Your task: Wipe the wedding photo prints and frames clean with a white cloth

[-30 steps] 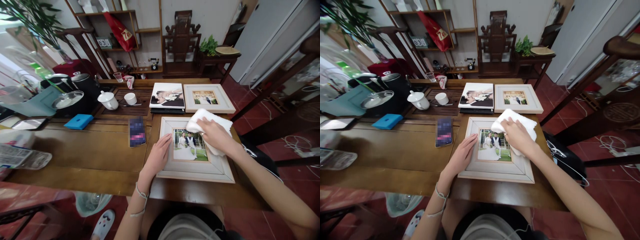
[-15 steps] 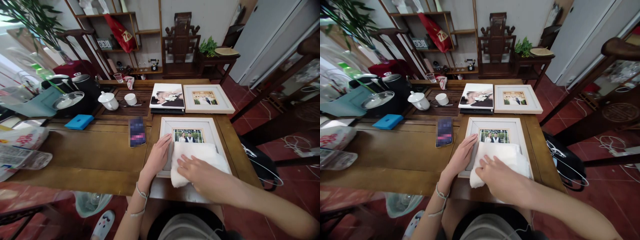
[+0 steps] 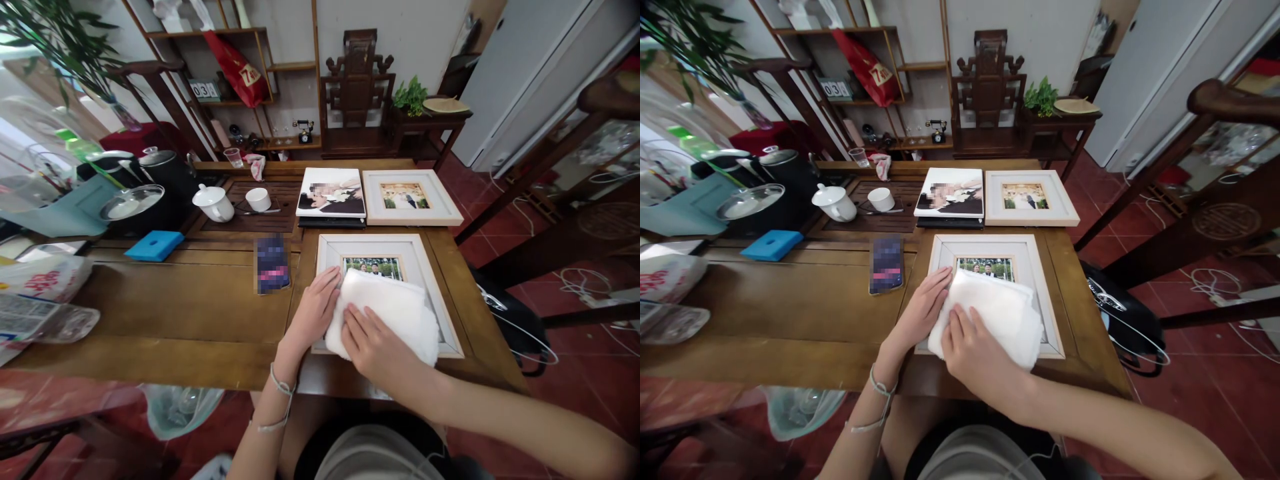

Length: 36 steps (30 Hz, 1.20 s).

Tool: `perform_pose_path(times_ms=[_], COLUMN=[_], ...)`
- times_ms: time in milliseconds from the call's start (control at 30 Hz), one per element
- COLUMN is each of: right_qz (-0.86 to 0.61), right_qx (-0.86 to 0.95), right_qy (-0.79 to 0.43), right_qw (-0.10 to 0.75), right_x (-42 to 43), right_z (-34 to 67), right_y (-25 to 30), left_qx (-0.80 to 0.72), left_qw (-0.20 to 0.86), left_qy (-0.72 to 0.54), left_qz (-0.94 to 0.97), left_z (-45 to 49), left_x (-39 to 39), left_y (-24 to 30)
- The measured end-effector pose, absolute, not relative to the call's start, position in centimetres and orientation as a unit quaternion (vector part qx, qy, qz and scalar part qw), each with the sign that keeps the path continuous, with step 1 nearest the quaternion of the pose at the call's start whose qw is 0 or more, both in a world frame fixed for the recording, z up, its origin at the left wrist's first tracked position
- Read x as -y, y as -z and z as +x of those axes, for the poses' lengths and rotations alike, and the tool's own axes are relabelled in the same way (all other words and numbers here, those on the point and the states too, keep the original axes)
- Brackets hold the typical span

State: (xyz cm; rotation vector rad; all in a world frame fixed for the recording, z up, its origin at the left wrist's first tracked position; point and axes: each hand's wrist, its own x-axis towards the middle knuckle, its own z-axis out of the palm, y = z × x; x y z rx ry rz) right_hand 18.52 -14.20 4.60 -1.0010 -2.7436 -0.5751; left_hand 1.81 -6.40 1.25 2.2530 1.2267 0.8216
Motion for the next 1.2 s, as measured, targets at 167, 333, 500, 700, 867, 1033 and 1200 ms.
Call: perform_pose_path(times_ms=[167, 333, 500, 700, 867, 1033, 1200], right_qz=[-0.345, -0.409, -0.445, -0.531, -0.430, -0.311, -0.295], right_qx=[0.935, 0.900, 0.862, 0.809, 0.873, 0.943, 0.951], right_qy=[0.062, -0.147, -0.237, -0.111, 0.013, 0.044, 0.049], right_qw=[0.048, 0.031, 0.056, 0.226, 0.230, 0.110, 0.084], right_x=[14.1, 14.2, 11.4, 4.1, -0.7, -2.4, -1.5], right_z=[24.3, 32.8, 36.3, 32.2, 25.5, 19.9, 20.8], right_y=[-6.3, -7.6, -8.7, -10.7, -10.4, -7.2, -5.7], left_qx=[-0.446, -0.450, -0.449, -0.438, -0.431, -0.429, -0.437], left_qw=[0.208, 0.212, 0.214, 0.217, 0.220, 0.211, 0.214], left_qy=[-0.278, -0.259, -0.262, -0.290, -0.303, -0.299, -0.290], left_qz=[0.825, 0.828, 0.827, 0.823, 0.821, 0.826, 0.824], left_z=[1.8, 1.8, 1.8, 1.9, 1.8, 1.8, 1.8], left_x=[6.6, 6.7, 6.7, 6.8, 6.7, 6.5, 6.6], left_y=[-1.3, -1.7, -1.8, -1.6, -1.5, -1.5, -1.5])
